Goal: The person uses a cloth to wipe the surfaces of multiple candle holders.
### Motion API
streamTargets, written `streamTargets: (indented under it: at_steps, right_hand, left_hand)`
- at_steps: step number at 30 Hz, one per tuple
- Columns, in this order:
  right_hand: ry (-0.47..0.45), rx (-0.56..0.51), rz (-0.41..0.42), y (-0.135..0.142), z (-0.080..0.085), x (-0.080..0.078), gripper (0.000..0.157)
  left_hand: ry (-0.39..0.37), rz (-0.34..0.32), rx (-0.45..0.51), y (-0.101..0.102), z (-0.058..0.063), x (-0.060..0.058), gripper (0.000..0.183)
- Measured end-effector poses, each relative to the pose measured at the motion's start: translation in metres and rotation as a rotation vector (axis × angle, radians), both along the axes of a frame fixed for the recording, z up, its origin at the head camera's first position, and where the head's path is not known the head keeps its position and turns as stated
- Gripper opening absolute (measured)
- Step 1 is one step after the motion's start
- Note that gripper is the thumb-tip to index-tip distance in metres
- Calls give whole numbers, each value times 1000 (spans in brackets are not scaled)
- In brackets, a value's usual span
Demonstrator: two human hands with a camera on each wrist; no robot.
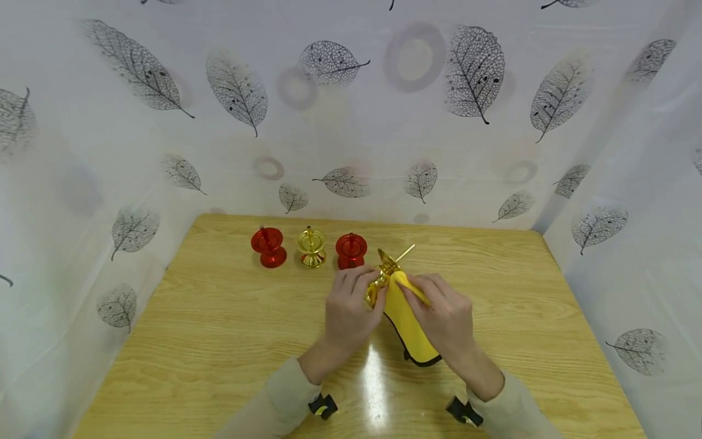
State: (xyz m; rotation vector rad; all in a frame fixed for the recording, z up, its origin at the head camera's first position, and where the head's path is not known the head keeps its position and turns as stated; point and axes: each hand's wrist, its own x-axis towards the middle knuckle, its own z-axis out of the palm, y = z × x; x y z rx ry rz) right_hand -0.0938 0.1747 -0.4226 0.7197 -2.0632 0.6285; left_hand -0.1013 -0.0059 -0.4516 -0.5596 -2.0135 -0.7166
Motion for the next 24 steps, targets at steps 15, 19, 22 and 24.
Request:
streamTargets:
  at_steps: [15, 19, 22, 24]
  right_hand:
    - [90, -14, -5, -2, 0, -2, 38]
    - [112, -41, -6, 1, -5, -5, 35]
    - [87, -72, -6, 4, -10, -6, 37]
    - [42, -94, -21, 8, -13, -7, 40]
  left_hand:
    - [-416, -221, 545, 4, 11, 5, 38]
    - [-551, -248, 690, 5, 16, 7, 39]
    - [-611, -254, 765, 4, 18, 7, 39]
    - [-636, -261, 808, 4, 18, 7, 38]
